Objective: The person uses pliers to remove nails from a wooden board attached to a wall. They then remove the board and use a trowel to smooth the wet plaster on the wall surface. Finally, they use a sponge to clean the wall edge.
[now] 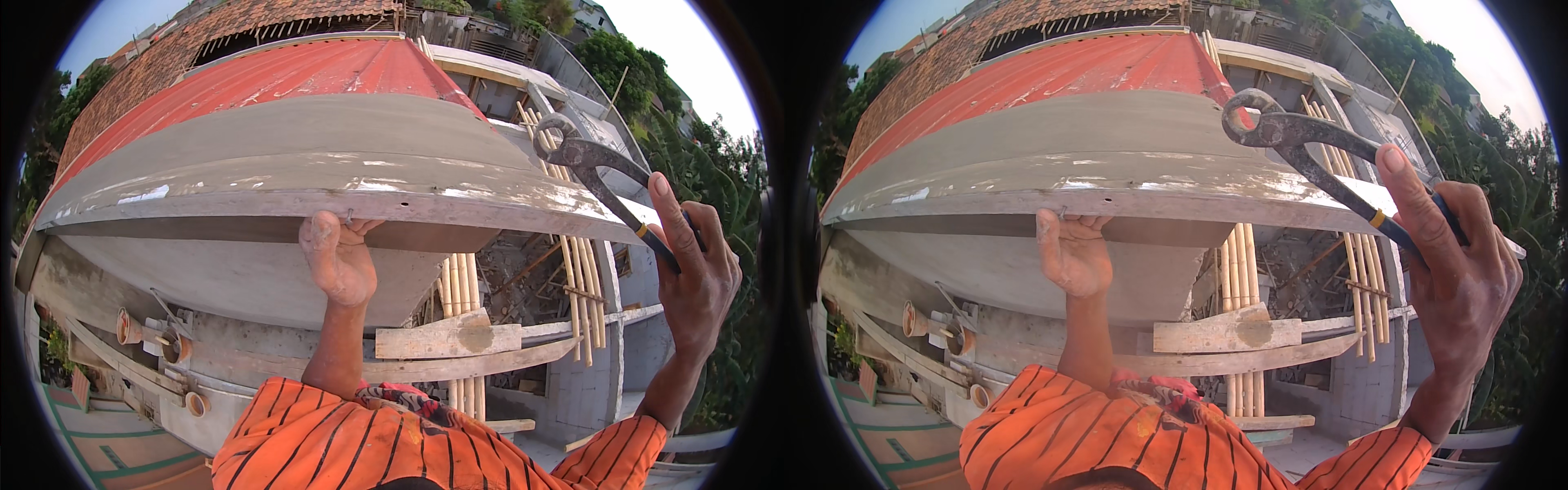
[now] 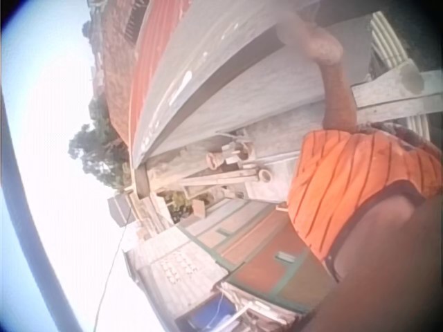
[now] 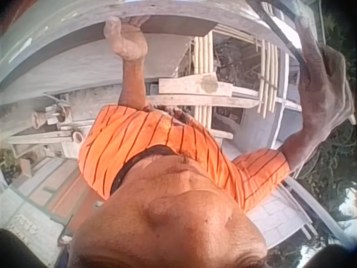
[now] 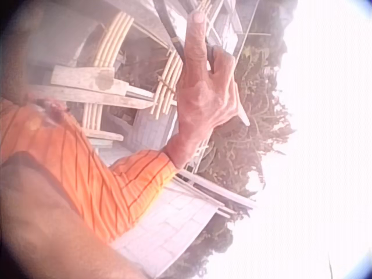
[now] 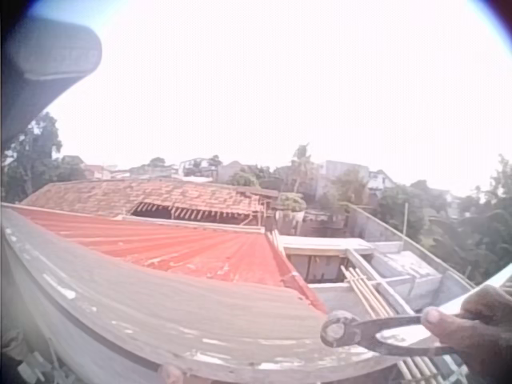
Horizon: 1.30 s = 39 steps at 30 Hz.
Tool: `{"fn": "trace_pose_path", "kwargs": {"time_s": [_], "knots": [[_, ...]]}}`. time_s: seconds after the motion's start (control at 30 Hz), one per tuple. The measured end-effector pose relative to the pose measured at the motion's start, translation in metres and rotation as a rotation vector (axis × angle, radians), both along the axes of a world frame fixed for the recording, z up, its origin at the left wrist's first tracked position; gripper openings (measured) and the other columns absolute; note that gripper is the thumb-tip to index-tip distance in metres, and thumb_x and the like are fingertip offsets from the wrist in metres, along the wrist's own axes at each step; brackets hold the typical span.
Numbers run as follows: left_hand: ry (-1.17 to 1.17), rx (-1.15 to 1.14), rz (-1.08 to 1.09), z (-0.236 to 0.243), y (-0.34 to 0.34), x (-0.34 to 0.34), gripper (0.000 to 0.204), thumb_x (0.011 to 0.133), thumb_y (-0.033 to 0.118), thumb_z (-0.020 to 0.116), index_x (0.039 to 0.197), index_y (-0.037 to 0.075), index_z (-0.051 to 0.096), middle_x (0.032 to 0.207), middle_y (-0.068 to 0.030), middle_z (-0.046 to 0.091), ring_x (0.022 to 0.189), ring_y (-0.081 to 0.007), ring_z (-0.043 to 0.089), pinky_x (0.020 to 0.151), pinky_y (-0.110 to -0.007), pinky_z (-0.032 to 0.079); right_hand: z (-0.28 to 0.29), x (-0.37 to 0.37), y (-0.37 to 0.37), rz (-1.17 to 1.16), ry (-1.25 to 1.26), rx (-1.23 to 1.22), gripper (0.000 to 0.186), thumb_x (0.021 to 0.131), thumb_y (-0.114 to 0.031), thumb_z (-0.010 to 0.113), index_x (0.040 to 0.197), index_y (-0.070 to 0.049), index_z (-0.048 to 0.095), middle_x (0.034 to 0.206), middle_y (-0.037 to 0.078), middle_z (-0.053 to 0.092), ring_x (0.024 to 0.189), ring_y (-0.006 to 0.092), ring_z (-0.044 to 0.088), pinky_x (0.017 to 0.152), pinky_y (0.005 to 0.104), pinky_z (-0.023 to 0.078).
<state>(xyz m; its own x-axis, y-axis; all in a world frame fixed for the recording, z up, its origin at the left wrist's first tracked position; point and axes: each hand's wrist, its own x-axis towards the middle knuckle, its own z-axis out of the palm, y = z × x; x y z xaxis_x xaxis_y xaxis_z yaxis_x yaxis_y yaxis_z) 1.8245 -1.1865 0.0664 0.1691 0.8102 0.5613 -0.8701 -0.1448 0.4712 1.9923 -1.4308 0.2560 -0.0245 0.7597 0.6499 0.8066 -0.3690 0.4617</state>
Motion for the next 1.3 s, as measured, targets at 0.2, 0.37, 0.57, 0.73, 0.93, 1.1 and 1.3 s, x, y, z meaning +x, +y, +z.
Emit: {"fn": "trace_pose_path", "kwargs": {"time_s": [0.2,0.37,0.57,0.73,0.93,1.1,1.3], "knots": [[0.028,-0.002,0.014,-0.002,0.001,-0.003,0.052,0.095,0.037,0.039,0.132,0.001,0.040,0.118,-0.0175,0.059,0.104,-0.0300,0.061,0.088,-0.044,0.050,-0.005,0.006,0.000,-0.031,-0.014,-0.063,0.070,0.065,-0.002,0.074,0.124,-0.036,0.058,0.080,-0.001,0.057,0.062,0.0148,0.055,0.055,0.0321,0.047],[0.025,0.009,0.000,-0.003,0.002,-0.003,0.052,0.095,0.038,0.038,0.131,0.000,0.041,0.116,-0.0175,0.060,0.103,-0.0299,0.062,0.088,-0.044,0.050,-0.006,0.007,0.001,-0.019,-0.044,-0.103,0.069,0.065,-0.002,0.074,0.124,-0.036,0.058,0.079,0.000,0.056,0.061,0.0149,0.054,0.054,0.0329,0.047],[0.061,0.008,0.005,0.001,0.001,-0.005,0.051,0.095,0.037,0.038,0.131,0.001,0.041,0.117,-0.0184,0.060,0.104,-0.0304,0.061,0.088,-0.045,0.051,-0.008,0.012,-0.001,0.003,-0.015,-0.075,0.068,0.065,-0.004,0.074,0.124,-0.035,0.058,0.080,-0.002,0.057,0.061,0.0144,0.054,0.053,0.0328,0.046],[-0.008,-0.104,0.033,0.016,-0.009,0.000,0.037,0.090,0.029,0.051,0.112,0.000,0.056,0.101,-0.0118,0.065,0.092,-0.0238,0.066,0.080,-0.040,0.054,-0.004,0.015,-0.004,-0.002,-0.032,-0.003,0.069,0.065,-0.003,0.075,0.124,-0.035,0.058,0.080,-0.001,0.057,0.062,0.0144,0.055,0.052,0.0324,0.046],[-0.004,-0.068,0.033,0.013,-0.007,-0.001,0.037,0.090,0.029,0.050,0.112,0.000,0.055,0.101,-0.0116,0.064,0.093,-0.0238,0.065,0.081,-0.040,0.054,-0.010,0.013,-0.002,0.018,-0.109,-0.113,0.070,0.065,0.000,0.074,0.125,-0.032,0.058,0.081,-0.001,0.059,0.064,0.0143,0.056,0.051,0.0319,0.047],[0.110,-0.018,0.042,0.009,-0.005,-0.005,0.051,0.094,0.037,0.038,0.130,0.001,0.041,0.118,-0.0185,0.059,0.105,-0.0302,0.061,0.088,-0.043,0.050,-0.011,0.016,0.001,0.062,-0.070,0.035,0.067,0.065,-0.011,0.075,0.123,-0.039,0.058,0.075,-0.004,0.056,0.061,0.0110,0.055,0.054,0.0282,0.049],[0.122,-0.034,0.042,0.013,-0.005,-0.008,0.052,0.094,0.037,0.041,0.131,0.001,0.039,0.119,-0.0191,0.057,0.105,-0.0308,0.060,0.087,-0.042,0.050,-0.017,0.029,-0.006,0.103,0.199,0.102,0.069,0.069,0.002,0.072,0.130,-0.023,0.054,0.088,-0.003,0.061,0.066,0.0059,0.051,0.055,0.0220,0.044]]}}
